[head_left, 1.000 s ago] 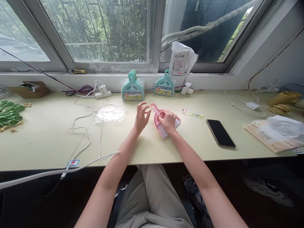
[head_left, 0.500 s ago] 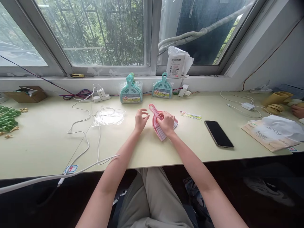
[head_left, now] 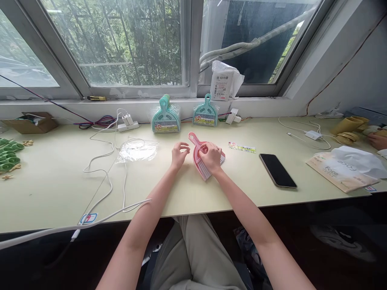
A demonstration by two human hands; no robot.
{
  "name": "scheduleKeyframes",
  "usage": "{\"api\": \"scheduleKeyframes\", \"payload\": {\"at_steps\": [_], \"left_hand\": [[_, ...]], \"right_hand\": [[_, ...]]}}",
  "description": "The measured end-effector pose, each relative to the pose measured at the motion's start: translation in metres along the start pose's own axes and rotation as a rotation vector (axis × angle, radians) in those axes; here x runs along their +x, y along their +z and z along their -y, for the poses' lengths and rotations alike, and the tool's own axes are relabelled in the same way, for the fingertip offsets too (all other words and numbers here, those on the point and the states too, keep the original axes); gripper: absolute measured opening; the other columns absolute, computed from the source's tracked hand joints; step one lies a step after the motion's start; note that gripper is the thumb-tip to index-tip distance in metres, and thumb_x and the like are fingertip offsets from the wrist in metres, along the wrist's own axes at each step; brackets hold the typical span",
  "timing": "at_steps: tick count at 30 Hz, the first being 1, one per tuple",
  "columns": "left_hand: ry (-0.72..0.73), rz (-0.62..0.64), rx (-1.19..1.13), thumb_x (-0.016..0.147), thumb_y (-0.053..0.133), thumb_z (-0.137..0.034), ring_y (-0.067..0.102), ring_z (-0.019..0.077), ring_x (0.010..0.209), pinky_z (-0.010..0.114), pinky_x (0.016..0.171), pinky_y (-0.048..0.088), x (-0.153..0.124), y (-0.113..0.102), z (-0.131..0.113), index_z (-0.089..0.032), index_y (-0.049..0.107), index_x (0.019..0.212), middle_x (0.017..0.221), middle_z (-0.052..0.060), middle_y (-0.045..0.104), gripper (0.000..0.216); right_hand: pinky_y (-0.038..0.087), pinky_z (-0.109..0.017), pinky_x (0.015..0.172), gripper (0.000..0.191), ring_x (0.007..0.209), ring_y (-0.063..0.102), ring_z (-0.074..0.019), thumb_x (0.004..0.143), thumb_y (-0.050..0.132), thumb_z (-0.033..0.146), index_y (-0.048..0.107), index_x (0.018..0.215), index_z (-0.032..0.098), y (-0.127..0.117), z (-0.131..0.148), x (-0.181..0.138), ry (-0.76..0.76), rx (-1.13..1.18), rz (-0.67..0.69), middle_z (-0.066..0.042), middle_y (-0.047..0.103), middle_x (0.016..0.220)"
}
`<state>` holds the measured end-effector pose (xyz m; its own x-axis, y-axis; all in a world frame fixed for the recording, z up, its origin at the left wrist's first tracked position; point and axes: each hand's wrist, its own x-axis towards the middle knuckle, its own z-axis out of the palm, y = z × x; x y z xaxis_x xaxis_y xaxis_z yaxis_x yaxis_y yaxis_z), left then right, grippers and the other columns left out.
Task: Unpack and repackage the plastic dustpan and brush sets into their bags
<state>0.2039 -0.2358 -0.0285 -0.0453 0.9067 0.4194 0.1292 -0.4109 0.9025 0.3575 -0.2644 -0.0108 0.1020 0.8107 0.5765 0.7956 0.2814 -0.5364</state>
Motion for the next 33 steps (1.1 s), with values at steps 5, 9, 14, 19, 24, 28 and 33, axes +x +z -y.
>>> {"api": "scheduleKeyframes", "payload": {"at_steps": [5, 9, 14, 19, 24, 28, 33], "left_hand": [[-0.223, 0.032, -0.261, 0.074, 0.060, -0.019, 0.062, 0.0183, 0.093, 0.039, 0.082, 0.055, 0.001, -0.001, 0.001, -0.015, 0.058, 0.087, 0.100, 0.008, 0.060, 0.014], [-0.293, 0.031, -0.362, 0.078, 0.055, -0.017, 0.062, 0.0172, 0.095, 0.040, 0.088, 0.053, 0.002, -0.002, -0.001, -0.014, 0.058, 0.092, 0.106, 0.011, 0.059, 0.015], [-0.290, 0.031, -0.383, 0.077, 0.056, -0.018, 0.062, 0.0172, 0.096, 0.040, 0.091, 0.052, 0.002, -0.002, -0.001, -0.014, 0.057, 0.091, 0.105, 0.010, 0.059, 0.014], [-0.305, 0.036, -0.394, 0.078, 0.056, -0.019, 0.063, 0.0165, 0.093, 0.040, 0.091, 0.052, 0.001, -0.001, -0.003, -0.015, 0.056, 0.091, 0.104, 0.009, 0.060, 0.013], [-0.406, 0.029, -0.502, 0.079, 0.053, -0.019, 0.063, 0.0174, 0.096, 0.040, 0.093, 0.050, 0.001, 0.007, -0.002, -0.015, 0.056, 0.090, 0.099, 0.010, 0.064, 0.012], [-0.524, 0.007, -0.631, 0.081, 0.050, -0.025, 0.062, 0.0197, 0.103, 0.039, 0.096, 0.048, 0.003, 0.011, -0.003, -0.017, 0.056, 0.091, 0.101, 0.011, 0.065, 0.015], [-0.400, 0.031, -0.665, 0.082, 0.048, -0.039, 0.055, 0.0216, 0.117, 0.039, 0.097, 0.046, 0.010, -0.005, -0.013, -0.020, 0.056, 0.100, 0.117, 0.011, 0.062, 0.027]], "right_hand": [[0.029, -0.037, 0.087, 0.007, 0.090, 0.058, -0.0221, 0.078, 0.051, 0.022, 0.057, 0.081, 0.022, -0.001, -0.002, 0.002, 0.019, 0.017, -0.020, -0.004, 0.067, 0.088], [0.029, -0.038, 0.087, 0.007, 0.091, 0.057, -0.0232, 0.078, 0.052, 0.024, 0.058, 0.081, 0.022, -0.002, -0.003, 0.003, 0.038, 0.019, -0.023, -0.005, 0.067, 0.089], [0.030, -0.037, 0.087, 0.007, 0.088, 0.058, -0.0231, 0.078, 0.052, 0.024, 0.058, 0.082, 0.022, -0.005, -0.004, 0.004, 0.047, 0.018, -0.034, -0.004, 0.067, 0.088], [0.031, -0.038, 0.087, 0.008, 0.088, 0.058, -0.0238, 0.078, 0.052, 0.025, 0.058, 0.082, 0.021, -0.005, -0.005, 0.005, 0.061, 0.020, -0.030, -0.006, 0.067, 0.088], [0.034, -0.039, 0.089, 0.006, 0.087, 0.058, -0.0220, 0.075, 0.054, 0.025, 0.057, 0.079, 0.022, -0.005, 0.001, 0.003, 0.084, 0.146, -0.050, -0.004, 0.066, 0.086], [0.045, -0.033, 0.080, 0.013, 0.083, 0.059, -0.0190, 0.074, 0.056, 0.033, 0.055, 0.080, 0.022, -0.010, 0.015, 0.001, 0.101, 0.570, -0.025, -0.004, 0.064, 0.087], [0.051, -0.032, 0.067, 0.030, 0.075, 0.061, -0.0191, 0.074, 0.061, 0.048, 0.058, 0.091, 0.023, -0.025, 0.030, -0.003, 0.168, 1.060, 0.157, -0.003, 0.063, 0.081]]}}
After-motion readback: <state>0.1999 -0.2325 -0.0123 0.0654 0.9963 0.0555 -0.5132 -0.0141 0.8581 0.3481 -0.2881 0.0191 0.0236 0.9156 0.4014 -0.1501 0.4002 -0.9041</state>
